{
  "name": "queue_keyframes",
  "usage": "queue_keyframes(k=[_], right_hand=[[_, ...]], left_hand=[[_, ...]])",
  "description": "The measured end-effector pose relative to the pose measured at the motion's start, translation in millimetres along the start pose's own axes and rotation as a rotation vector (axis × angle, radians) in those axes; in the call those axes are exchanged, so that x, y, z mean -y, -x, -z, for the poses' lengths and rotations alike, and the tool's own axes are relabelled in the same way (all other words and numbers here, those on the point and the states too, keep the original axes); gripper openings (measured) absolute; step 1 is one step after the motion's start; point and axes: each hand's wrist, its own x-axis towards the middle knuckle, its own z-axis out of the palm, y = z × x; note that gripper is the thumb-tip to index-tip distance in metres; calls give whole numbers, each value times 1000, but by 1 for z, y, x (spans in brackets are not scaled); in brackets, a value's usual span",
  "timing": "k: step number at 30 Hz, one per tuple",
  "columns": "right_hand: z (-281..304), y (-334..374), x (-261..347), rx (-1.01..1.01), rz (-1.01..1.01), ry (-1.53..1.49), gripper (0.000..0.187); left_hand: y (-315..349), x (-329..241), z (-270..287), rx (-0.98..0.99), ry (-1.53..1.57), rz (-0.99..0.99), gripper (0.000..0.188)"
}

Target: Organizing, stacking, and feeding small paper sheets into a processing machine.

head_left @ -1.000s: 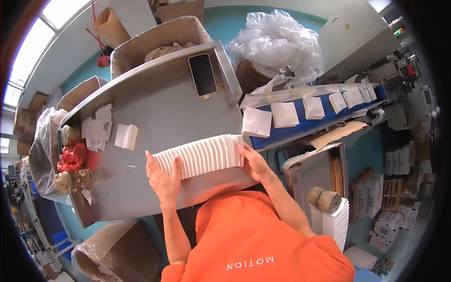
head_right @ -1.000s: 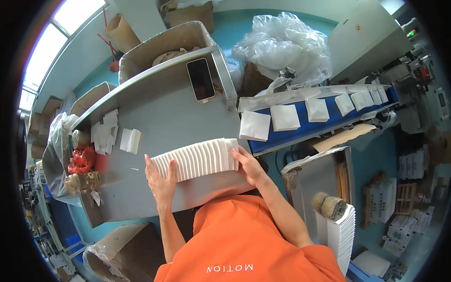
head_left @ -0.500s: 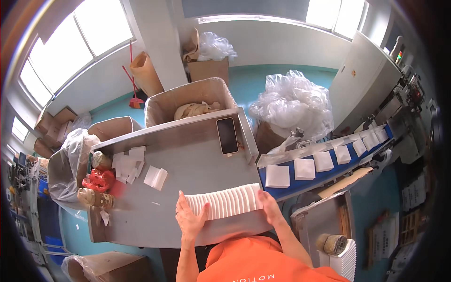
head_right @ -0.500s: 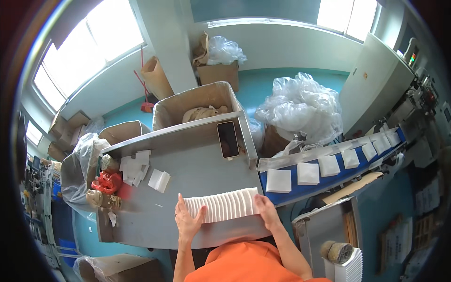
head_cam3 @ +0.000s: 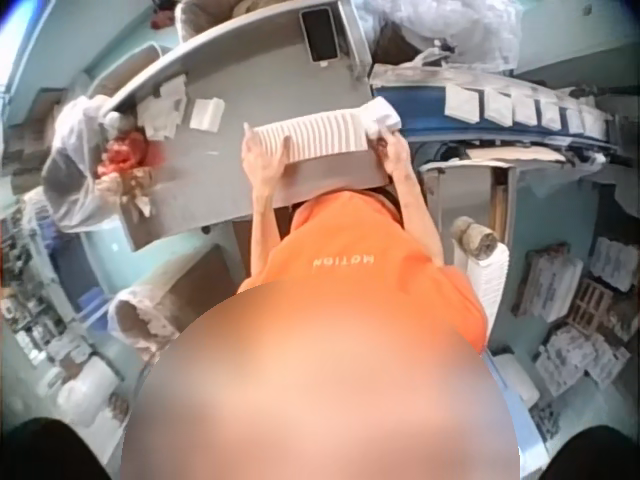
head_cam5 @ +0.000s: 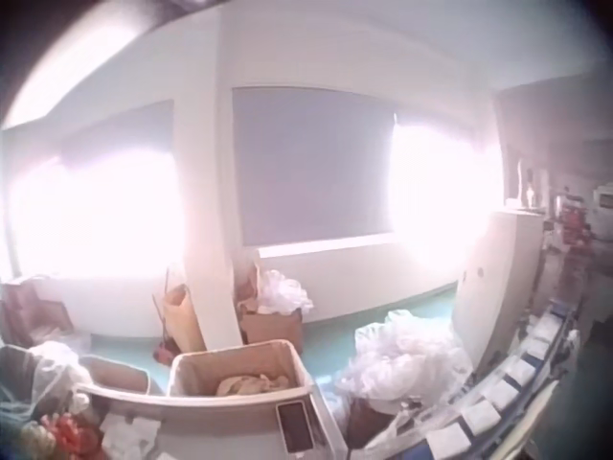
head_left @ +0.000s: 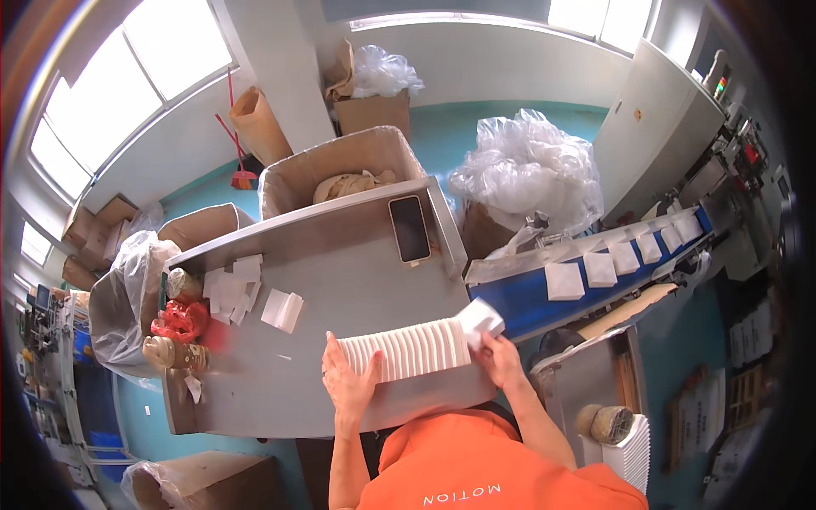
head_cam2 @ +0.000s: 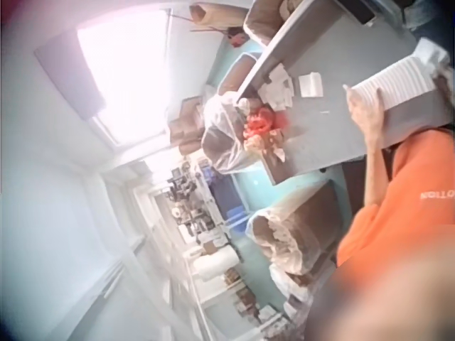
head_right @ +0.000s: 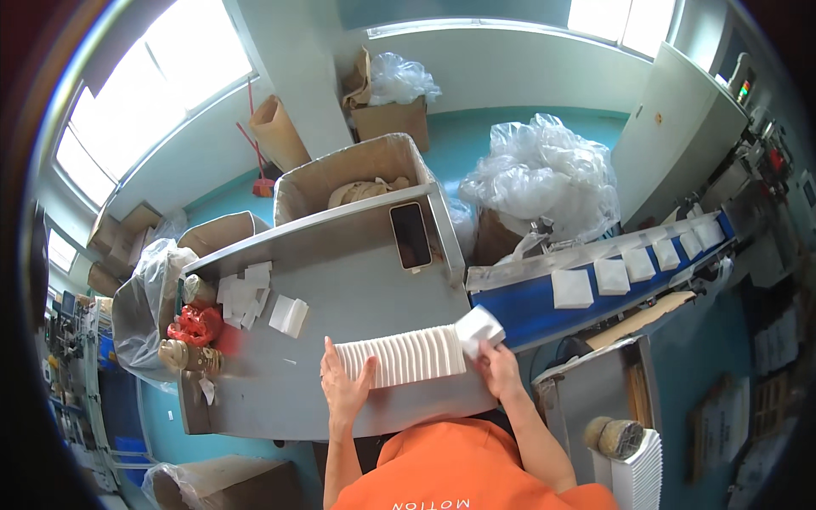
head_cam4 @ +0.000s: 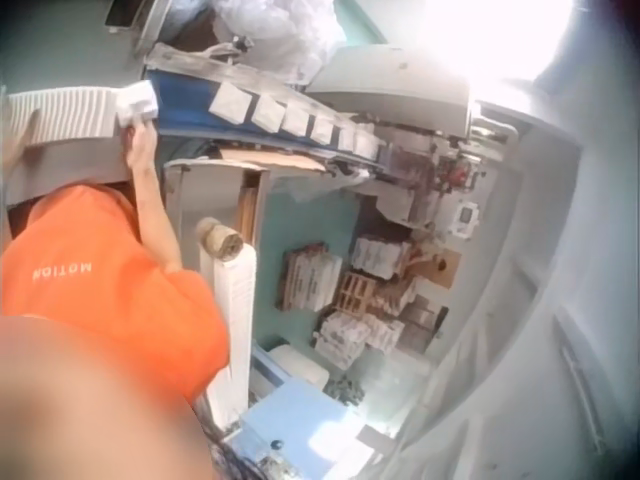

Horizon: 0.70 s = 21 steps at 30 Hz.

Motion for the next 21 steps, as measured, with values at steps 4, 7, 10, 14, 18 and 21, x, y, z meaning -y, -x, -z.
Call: queue_keyframes(k=[4, 7, 10, 14, 18, 21], right_hand=[[-18, -10, -4, 120, 135, 352, 39], [-46, 7, -2, 176, 259, 722, 45], [-30, -4, -13, 184, 11, 334, 41], [-6, -10, -11, 255, -158, 533, 35], [0, -18, -10, 49, 142, 44, 25], [-13, -16, 2, 190, -113, 79, 30]], left_hand=[[-1, -10, -6, 55, -10, -16, 101], [-5, -18, -11, 65, -5, -16, 101], [-6, -19, -10, 22, 11, -12, 101], [-11, -3, -6, -34, -25, -70, 101], [-9, 8, -16, -8, -52, -28, 103], [3, -41, 20, 71, 27, 43, 102]])
